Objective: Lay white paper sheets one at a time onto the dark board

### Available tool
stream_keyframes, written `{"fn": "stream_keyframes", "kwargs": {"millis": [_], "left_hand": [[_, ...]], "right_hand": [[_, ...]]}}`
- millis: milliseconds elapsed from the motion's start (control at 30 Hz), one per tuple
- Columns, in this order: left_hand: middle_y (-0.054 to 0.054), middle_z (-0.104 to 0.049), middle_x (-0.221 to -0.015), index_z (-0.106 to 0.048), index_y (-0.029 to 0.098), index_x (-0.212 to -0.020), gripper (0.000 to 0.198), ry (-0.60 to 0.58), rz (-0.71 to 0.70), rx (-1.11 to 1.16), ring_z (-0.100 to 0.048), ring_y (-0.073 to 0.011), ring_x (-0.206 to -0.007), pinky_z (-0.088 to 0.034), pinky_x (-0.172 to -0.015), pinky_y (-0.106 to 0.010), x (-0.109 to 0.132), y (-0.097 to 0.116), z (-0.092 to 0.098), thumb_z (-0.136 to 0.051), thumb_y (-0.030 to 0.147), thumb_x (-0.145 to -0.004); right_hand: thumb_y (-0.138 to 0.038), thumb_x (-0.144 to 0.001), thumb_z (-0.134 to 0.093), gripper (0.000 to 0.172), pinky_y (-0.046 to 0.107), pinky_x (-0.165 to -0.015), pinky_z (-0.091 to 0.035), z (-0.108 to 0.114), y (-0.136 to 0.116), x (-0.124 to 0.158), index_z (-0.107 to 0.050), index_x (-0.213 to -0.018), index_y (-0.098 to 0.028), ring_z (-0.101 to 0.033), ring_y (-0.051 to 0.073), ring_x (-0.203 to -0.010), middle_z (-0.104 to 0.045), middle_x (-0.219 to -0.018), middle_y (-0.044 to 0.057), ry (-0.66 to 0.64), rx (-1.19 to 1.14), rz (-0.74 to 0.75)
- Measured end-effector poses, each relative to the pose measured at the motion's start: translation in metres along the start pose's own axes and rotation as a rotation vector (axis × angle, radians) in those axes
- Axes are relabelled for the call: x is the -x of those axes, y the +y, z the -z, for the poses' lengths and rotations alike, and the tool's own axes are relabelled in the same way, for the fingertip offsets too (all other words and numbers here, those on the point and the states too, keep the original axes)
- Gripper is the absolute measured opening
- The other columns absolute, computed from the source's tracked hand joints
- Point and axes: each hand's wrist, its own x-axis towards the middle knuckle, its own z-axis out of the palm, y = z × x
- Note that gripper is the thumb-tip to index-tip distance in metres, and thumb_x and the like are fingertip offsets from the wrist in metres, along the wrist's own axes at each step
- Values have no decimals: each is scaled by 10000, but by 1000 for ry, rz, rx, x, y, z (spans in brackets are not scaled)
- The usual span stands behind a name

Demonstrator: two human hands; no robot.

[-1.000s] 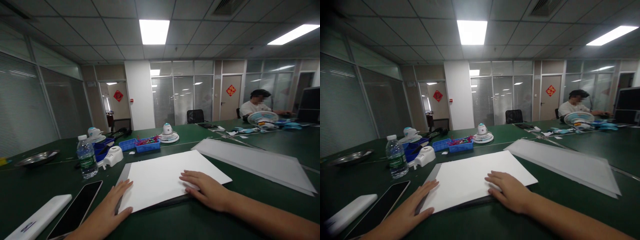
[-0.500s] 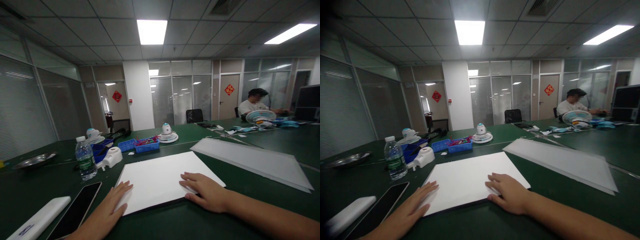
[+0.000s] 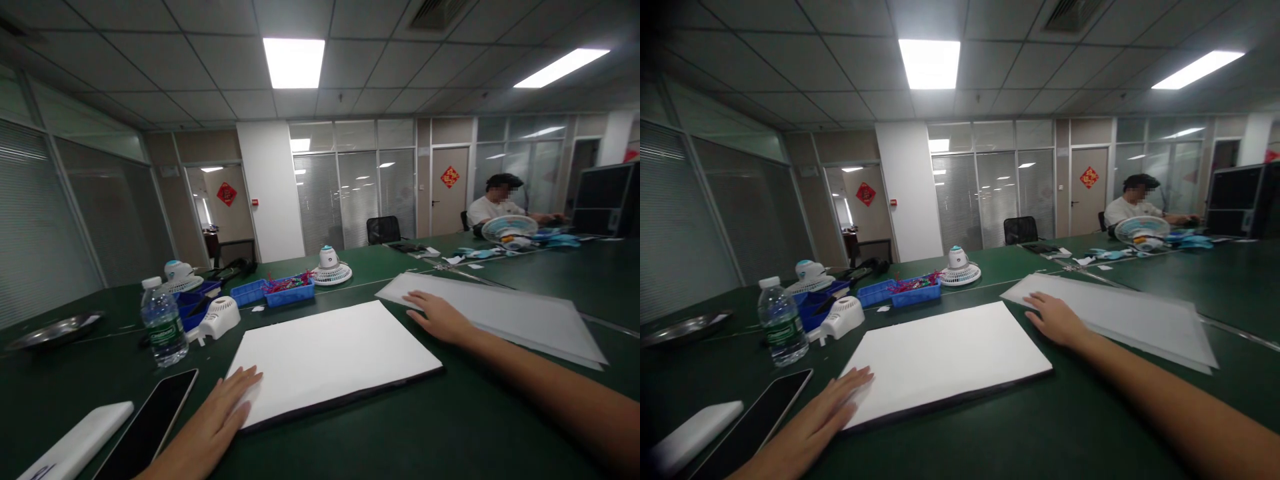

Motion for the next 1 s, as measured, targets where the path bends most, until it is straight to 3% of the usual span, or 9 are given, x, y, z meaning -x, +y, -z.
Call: {"fn": "stream_keyframes", "kwargs": {"millis": [100, 200, 333, 500, 633, 733, 900, 1000], "left_hand": [[26, -344, -1623, -378, 411, -1512, 565, -18, 1, -29, -294, -309, -1497, -179, -1189, -622, 1, 5, 3, -403, 607, -983], [28, -373, -1610, -443, 434, -1470, 527, -3, -28, -58, -315, -325, -1487, -204, -1178, -638, 0, 5, 2, -441, 605, -972], [19, -397, -1600, -496, 428, -1436, 503, -4, -28, -78, -334, -324, -1479, -218, -1177, -636, -1, 7, 2, -451, 604, -968], [17, -395, -1602, -486, 428, -1443, 509, -18, -27, -84, -330, -317, -1483, -216, -1180, -633, 0, 5, 2, -436, 610, -970], [22, -391, -1606, -474, 439, -1448, 509, 8, -39, -69, -325, -313, -1487, -211, -1183, -633, 1, -3, -3, -433, 613, -971], [28, -387, -1606, -461, 446, -1454, 509, 3, -36, -63, -314, -310, -1491, -198, -1184, -638, 2, -1, -1, -424, 614, -975], [-7, -323, -1627, -280, 393, -1554, 666, -9, 6, -38, -294, -340, -1488, -225, -1179, -639, 5, 11, 9, -464, 622, -957], [-11, -269, -1642, -200, 391, -1574, 735, 10, 29, -31, -285, -369, -1481, -280, -1165, -646, 6, 8, 8, -491, 629, -942]], "right_hand": [[-466, -982, -451, 615, 634, -1104, -343, -7, 43, -5, -502, -1451, -72, -408, 427, -1404, -460, -1505, 275, -24, 104, -224], [-471, -1007, -459, 524, 597, -995, -470, -14, 61, -7, -556, -1384, -120, -561, 373, -1262, -572, -1393, 226, -70, 171, -325], [-410, -961, -620, 390, 471, -922, -546, -21, 57, -11, -592, -1282, -191, -633, 236, -1091, -617, -1292, 89, -111, 244, -312], [-398, -957, -631, 366, 440, -882, -564, -15, 40, -10, -605, -1252, -183, -647, 218, -1039, -632, -1250, 82, -99, 306, -315], [-273, -1028, -447, 285, 416, -787, -536, -1, 15, -2, -602, -1216, -127, -686, 250, -917, -703, -1054, 143, -1, 307, -286], [-225, -1025, -335, 324, 386, -727, -488, 5, -19, 8, -606, -1180, -139, -699, 273, -842, -727, -962, 166, 42, 269, -161], [-245, -991, -386, 327, 349, -823, -492, 2, -93, 35, -644, -1191, -261, -698, 242, -963, -749, -1095, 81, -19, 154, 186], [-296, -994, -417, 346, 361, -889, -515, 1, -128, 55, -666, -1234, -298, -705, 235, -1009, -751, -1159, 50, -101, 39, 392]]}}
